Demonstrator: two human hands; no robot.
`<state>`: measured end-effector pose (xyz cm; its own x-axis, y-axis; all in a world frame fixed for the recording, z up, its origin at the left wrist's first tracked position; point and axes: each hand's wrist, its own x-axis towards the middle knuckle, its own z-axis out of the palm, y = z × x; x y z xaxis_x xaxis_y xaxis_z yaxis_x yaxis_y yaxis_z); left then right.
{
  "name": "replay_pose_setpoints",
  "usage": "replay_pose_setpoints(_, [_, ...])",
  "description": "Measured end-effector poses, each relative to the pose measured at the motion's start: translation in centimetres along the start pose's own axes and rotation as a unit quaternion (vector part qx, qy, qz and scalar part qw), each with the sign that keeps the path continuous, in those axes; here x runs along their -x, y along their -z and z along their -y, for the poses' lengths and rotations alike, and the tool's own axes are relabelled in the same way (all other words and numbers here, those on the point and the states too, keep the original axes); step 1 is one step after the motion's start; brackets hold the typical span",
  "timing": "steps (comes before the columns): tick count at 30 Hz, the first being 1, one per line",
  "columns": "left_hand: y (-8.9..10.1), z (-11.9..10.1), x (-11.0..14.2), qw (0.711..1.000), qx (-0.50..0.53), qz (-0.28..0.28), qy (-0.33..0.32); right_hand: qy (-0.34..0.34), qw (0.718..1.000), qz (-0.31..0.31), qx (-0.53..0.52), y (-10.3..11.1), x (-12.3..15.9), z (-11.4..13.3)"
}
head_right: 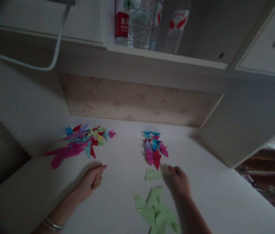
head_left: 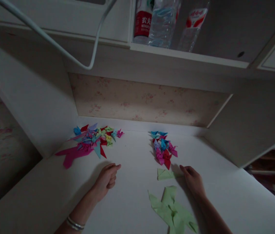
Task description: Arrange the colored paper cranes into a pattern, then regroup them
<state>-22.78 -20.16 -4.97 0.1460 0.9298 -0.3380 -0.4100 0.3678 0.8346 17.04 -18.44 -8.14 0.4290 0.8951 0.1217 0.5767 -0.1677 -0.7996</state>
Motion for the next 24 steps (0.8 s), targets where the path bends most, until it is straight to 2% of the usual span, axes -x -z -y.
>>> replay_pose_setpoints(10, [-0.1, -0.2, 0.1, 1.000, -0.001, 0.003, -0.003, -0.003, 0.999, -0.007, -0.049, 0.6, 0.5, 1.3])
replay_pose_setpoints(18, [0.0, 0.0, 0.1, 1.000, -0.012, 0.011, -0.012, -0.005, 0.997, -0.022, -0.074, 0.2, 0.1, 0.1])
replay_pose_setpoints(24, [-0.2, -0.1, 0.1, 1.000, -0.013, -0.005, -0.011, -0.007, 0.996, -0.017, -0.091, 0.5, 0.3, 0.4])
